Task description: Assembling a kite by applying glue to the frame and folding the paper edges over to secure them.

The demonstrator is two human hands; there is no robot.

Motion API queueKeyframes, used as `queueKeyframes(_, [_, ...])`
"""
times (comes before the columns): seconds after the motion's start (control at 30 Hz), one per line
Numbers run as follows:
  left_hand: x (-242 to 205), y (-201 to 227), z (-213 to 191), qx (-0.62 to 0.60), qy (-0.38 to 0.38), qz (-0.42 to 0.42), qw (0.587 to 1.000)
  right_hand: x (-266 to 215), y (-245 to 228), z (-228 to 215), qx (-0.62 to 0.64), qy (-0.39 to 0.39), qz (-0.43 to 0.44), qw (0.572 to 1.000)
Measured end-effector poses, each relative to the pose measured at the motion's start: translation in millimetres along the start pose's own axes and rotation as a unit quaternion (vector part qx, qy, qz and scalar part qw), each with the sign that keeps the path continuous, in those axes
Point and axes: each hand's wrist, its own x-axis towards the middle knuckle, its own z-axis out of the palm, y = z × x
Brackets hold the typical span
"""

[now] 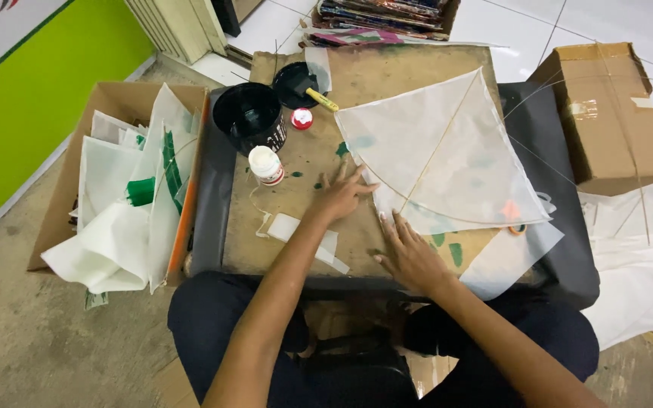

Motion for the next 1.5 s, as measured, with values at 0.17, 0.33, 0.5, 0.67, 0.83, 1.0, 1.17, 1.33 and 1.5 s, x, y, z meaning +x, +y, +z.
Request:
queueKeyframes(0.17, [-13,-3,-14,-0.046,0.013,0.012,0.999,4,-8,-17,0.014,-0.037,0.021,0.999])
queueKeyframes(0.33, [-10,-28,-19,-0.034,0.068,0.015,0.997,12,0,-17,0.007,-0.025,0.043,0.999])
queueKeyframes(0.5, [-24,-58,-36,-0.047,0.173,-0.004,0.984,39,5,-29,0.04,0.018,0.078,0.996])
queueKeyframes(0.67, [-59,-81,-57,-0.058,0.365,0.067,0.927,87,-13,-45,0.062,0.079,0.03,0.994])
queueKeyframes(0.83, [-75,-127,-54,-0.04,0.51,0.13,0.849,144,-48,-61,0.069,0.089,-0.011,0.994])
queueKeyframes(1.0, [-94,-158,-53,-0.1,0.533,0.072,0.837,199,-76,-62,0.069,0.043,-0.067,0.994])
queueKeyframes(1.17, [-106,-159,-32,-0.217,0.541,0.001,0.813,216,-107,-80,0.063,-0.025,-0.101,0.993])
queueKeyframes(1.33, [-110,-149,-39,-0.28,0.444,-0.032,0.851,233,-129,-100,0.0,-0.109,-0.09,0.99])
queueKeyframes(1.5, [-98,-164,-32,-0.289,0.365,-0.099,0.879,239,-132,-96,-0.008,-0.179,-0.044,0.983])
